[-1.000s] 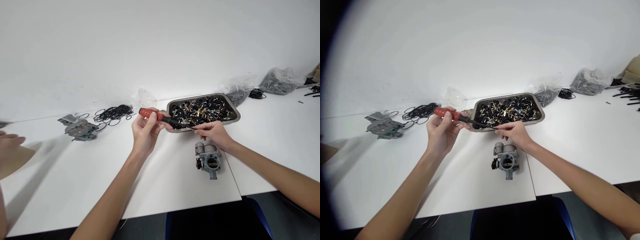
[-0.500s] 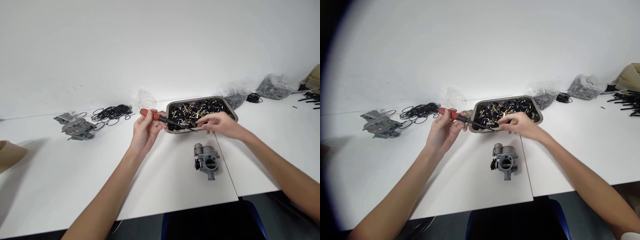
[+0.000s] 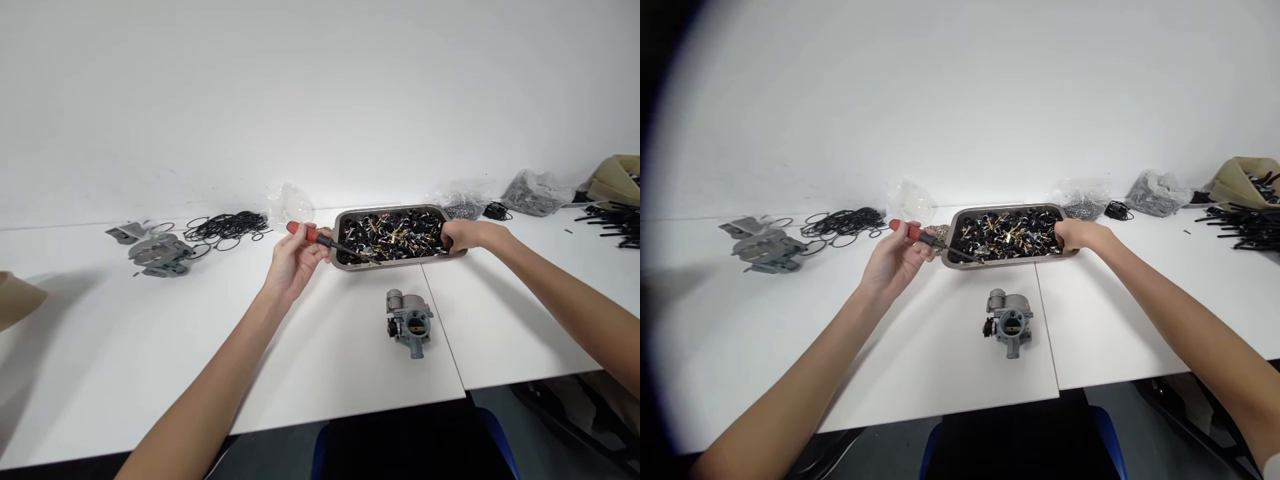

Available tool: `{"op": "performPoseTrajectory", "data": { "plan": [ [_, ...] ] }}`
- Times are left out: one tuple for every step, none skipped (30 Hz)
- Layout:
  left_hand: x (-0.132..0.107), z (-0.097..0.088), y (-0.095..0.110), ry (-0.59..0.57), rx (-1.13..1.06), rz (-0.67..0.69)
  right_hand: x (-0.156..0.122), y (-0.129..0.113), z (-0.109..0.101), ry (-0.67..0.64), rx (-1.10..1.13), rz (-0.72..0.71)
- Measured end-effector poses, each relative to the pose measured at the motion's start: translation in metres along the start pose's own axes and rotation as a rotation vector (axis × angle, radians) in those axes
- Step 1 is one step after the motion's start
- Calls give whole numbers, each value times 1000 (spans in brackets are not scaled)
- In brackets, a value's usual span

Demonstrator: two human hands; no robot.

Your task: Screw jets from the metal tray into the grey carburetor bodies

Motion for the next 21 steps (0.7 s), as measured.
{"op": "performPoseTrajectory", "data": {
  "plan": [
    [0, 0, 0, 5, -9, -5, 1, -3, 0, -56, -58, 2],
    [0, 0, 0, 13, -20, -10, 0, -5, -1, -81, -88, -3],
    [1, 0, 1, 21, -31, -16, 0, -6, 0, -79, -95, -17],
    [1, 1, 1, 28, -41, -22, -1, -7, 0, -55, -88, -33],
    [0, 1, 1, 33, -48, -27, -2, -6, 1, -39, -73, -43],
    [0, 2, 2, 35, -53, -29, -4, -5, 2, -31, -52, -47],
    [0, 2, 2, 35, -55, -30, -5, -4, 4, -24, -33, -46],
    [0, 2, 2, 32, -55, -29, -7, -4, 5, -13, -25, -39],
    [0, 2, 2, 30, -54, -27, -8, -3, 6, 1, -28, -33],
    [0, 2, 2, 28, -53, -25, -9, -3, 6, 18, -41, -28],
    [1, 1, 1, 28, -52, -23, -10, -4, 7, 38, -55, -25],
    [2, 1, 1, 30, -52, -21, -11, -4, 7, 62, -68, -25],
    [3, 0, 0, 33, -52, -21, -11, -4, 7, 87, -75, -31],
    [4, -1, 0, 38, -53, -22, -12, -4, 8, 110, -76, -40],
    [4, -2, -1, 43, -55, -24, -12, -4, 9, 133, -71, -50],
    [5, -2, -1, 50, -57, -28, -12, -3, 10, 154, -63, -60],
    [6, -3, -1, 57, -59, -31, -12, -2, 11, 171, -48, -69],
    [6, -3, -1, 65, -62, -34, -12, -1, 12, 187, -24, -73],
    [7, -4, -1, 73, -64, -36, -11, 0, 13, 203, 17, -72],
    [7, -4, -1, 81, -66, -37, -11, 2, 14, 220, 72, -68],
    [7, -4, -1, 87, -66, -36, -10, 3, 14, 234, 135, -63]
  ]
}}
Point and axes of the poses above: each hand's wrist, its own x-axis towards the middle knuckle, its own z-axis out of the palm, y = z × x, the point moved 2 cm from there along x, towards the middle knuckle, and after that the axes turned 8 degrees about y, right-handed, at the moved point
